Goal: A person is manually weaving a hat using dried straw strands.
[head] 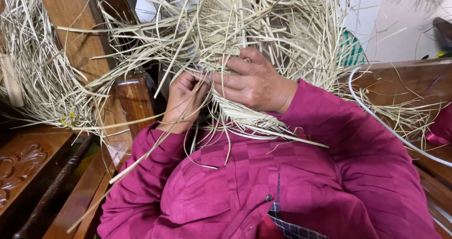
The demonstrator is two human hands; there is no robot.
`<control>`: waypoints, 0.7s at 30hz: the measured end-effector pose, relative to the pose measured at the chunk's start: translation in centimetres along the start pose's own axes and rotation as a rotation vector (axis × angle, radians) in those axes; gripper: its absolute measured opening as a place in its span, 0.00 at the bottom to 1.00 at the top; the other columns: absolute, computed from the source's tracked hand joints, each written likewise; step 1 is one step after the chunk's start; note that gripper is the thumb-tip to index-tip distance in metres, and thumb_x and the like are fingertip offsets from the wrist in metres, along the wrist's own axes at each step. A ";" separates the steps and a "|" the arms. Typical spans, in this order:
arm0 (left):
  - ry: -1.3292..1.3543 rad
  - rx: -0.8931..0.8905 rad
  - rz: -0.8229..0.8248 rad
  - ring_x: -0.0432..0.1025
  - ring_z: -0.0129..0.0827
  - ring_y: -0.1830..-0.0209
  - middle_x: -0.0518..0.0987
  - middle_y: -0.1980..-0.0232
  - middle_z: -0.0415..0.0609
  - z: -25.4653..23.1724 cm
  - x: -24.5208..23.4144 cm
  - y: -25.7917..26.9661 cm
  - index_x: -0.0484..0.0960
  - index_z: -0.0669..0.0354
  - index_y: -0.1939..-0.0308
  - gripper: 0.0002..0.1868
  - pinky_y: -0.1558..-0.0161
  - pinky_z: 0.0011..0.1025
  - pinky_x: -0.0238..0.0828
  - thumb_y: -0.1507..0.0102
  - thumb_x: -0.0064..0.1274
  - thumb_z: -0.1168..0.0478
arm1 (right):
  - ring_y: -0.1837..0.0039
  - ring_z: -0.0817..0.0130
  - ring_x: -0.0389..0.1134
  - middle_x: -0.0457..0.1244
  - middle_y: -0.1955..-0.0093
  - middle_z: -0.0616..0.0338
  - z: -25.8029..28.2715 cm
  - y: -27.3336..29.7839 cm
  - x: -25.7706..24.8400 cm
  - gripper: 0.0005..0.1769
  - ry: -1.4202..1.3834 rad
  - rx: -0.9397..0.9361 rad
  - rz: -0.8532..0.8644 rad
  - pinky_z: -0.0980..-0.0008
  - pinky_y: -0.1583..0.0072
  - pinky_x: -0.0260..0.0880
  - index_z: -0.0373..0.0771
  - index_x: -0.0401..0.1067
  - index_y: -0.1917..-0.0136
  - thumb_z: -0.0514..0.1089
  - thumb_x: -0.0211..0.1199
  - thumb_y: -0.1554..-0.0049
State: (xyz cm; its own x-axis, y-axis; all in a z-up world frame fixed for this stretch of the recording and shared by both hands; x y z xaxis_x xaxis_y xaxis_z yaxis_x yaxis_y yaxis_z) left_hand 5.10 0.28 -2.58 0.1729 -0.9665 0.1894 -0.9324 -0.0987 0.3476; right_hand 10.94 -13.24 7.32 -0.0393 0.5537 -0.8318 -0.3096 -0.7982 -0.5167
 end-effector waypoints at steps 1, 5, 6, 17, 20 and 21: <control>-0.001 0.000 0.001 0.68 0.24 0.66 0.79 0.67 0.47 0.3 -0.2 0.2 0.80 0.63 0.64 0.03 0.59 0.26 0.71 0.35 0.55 0.70 | 0.43 0.65 0.67 0.71 0.46 0.73 -0.1 -0.3 -0.2 0.06 0.001 0.001 -0.001 0.59 0.41 0.60 0.52 0.76 0.55 0.43 0.63 0.34; 0.008 0.005 0.002 0.67 0.23 0.62 0.78 0.66 0.46 0.9 -0.6 0.5 0.77 0.62 0.62 0.06 0.56 0.25 0.68 0.29 0.50 0.67 | 0.44 0.64 0.66 0.70 0.48 0.71 -0.4 -0.6 -0.6 0.09 -0.026 0.026 -0.024 0.59 0.42 0.60 0.51 0.75 0.54 0.46 0.57 0.32; 0.006 0.018 0.002 0.67 0.24 0.61 0.78 0.65 0.46 0.9 -0.5 0.5 0.76 0.62 0.61 0.07 0.55 0.26 0.68 0.28 0.48 0.66 | 0.43 0.65 0.66 0.69 0.48 0.72 -0.5 -0.5 -0.5 0.10 -0.033 0.033 -0.020 0.59 0.41 0.59 0.51 0.74 0.54 0.47 0.55 0.31; -0.147 0.123 -0.066 0.70 0.28 0.61 0.78 0.65 0.48 0.8 -0.8 0.1 0.78 0.62 0.62 0.03 0.51 0.30 0.71 0.34 0.56 0.71 | 0.50 0.58 0.60 0.62 0.51 0.63 -1.0 2.8 2.0 0.10 -0.112 0.324 0.260 0.54 0.48 0.54 0.47 0.71 0.52 0.53 0.57 0.34; -0.161 0.126 -0.080 0.71 0.28 0.62 0.80 0.65 0.48 0.5 -1.0 0.0 0.80 0.61 0.62 0.03 0.51 0.30 0.71 0.35 0.57 0.72 | 0.53 0.58 0.59 0.59 0.56 0.63 -1.4 2.0 1.6 0.13 -0.164 0.440 0.382 0.55 0.51 0.54 0.46 0.69 0.58 0.52 0.57 0.34; -0.174 0.130 -0.091 0.72 0.28 0.62 0.80 0.65 0.48 0.1 -1.1 0.1 0.80 0.61 0.63 0.04 0.52 0.29 0.71 0.36 0.57 0.72 | 0.54 0.58 0.59 0.58 0.58 0.63 -1.5 1.6 1.5 0.13 -0.210 0.479 0.405 0.56 0.52 0.54 0.45 0.69 0.60 0.49 0.58 0.35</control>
State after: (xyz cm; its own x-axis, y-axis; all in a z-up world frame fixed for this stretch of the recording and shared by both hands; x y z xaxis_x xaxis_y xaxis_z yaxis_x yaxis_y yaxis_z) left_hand 4.75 1.33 -2.88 0.2115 -0.9774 -0.0029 -0.9505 -0.2063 0.2323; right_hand 11.81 -14.07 4.90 -0.4107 0.3054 -0.8591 -0.6182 -0.7859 0.0162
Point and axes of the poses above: each hand's wrist, its own y-axis away from the middle knuckle, its own x-axis out of the palm, z = x × y, the point moved 6 cm from there along -y, towards the middle knuckle
